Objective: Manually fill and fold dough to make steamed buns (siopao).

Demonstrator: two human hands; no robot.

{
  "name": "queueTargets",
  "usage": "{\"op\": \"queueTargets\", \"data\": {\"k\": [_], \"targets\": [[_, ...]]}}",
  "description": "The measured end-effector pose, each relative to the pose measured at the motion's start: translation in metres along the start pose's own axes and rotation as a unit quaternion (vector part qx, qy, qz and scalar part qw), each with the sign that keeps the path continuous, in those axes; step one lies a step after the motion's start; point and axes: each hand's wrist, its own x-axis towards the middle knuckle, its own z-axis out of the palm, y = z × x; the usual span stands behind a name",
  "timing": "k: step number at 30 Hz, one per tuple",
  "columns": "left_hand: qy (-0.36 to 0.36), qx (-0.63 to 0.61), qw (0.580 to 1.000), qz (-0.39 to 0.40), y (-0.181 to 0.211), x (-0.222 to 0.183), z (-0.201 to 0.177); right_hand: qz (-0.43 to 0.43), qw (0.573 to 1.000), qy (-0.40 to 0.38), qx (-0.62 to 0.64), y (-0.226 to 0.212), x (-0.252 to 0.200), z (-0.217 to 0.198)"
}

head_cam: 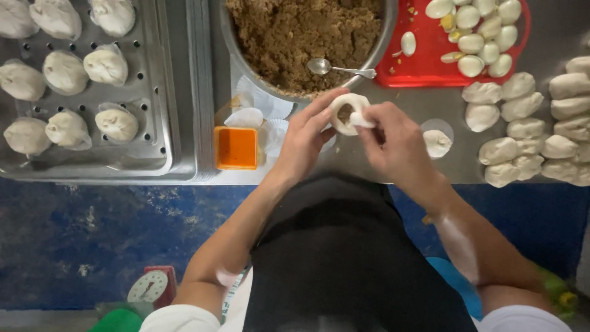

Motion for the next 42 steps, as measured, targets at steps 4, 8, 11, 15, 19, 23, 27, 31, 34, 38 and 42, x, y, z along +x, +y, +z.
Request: {"op": "queueTargets", "data": {"k": [4, 8, 11, 15, 19, 23, 27, 31, 34, 38, 42], "targets": [[0.001, 0.13, 0.992, -0.003, 0.0, -0.002, 0.005, -0.001, 0.999, -0.026, 0.033, 0.004, 0.002, -0.002], [-0.022, 0.246, 0.969, 0.017, 0.0, 0.005, 0.01, -0.036, 0.999, -0.024, -0.006, 0.017, -0.005, 0.003], [-0.018, 0.291, 0.953, 0.081, -0.003, 0.003, 0.011, 0.0, 0.998, -0.049, 0.043, 0.01, 0.006, -0.004], [0.002, 0.314, 0.932, 0.181, 0.002, -0.003, 0.019, 0.128, 0.96, -0.045, 0.244, 0.013, 0.002, -0.006], [0.036, 0.348, 0.894, 0.279, 0.002, 0.0, 0.037, 0.137, 0.915, -0.032, 0.379, -0.003, 0.012, -0.012], [0.062, 0.271, 0.942, 0.189, -0.002, 0.001, 0.041, -0.116, 0.991, 0.056, 0.029, -0.007, 0.017, -0.017], [0.042, 0.255, 0.95, 0.176, 0.004, 0.007, 0.034, -0.031, 0.971, 0.044, 0.233, -0.018, 0.022, -0.027], [0.001, 0.299, 0.941, 0.159, 0.01, 0.013, 0.026, -0.017, 0.994, -0.029, 0.108, -0.004, 0.014, -0.027], [-0.024, 0.302, 0.946, 0.113, 0.008, 0.018, 0.019, -0.016, 0.989, -0.044, 0.138, -0.007, 0.019, -0.031], [0.007, 0.222, 0.975, 0.013, 0.015, 0.034, 0.015, 0.116, 0.967, -0.071, 0.214, 0.015, 0.021, -0.02], [0.035, 0.059, 0.996, -0.048, -0.001, 0.037, -0.002, 0.042, 0.994, -0.003, 0.096, 0.024, 0.019, -0.011]]}}
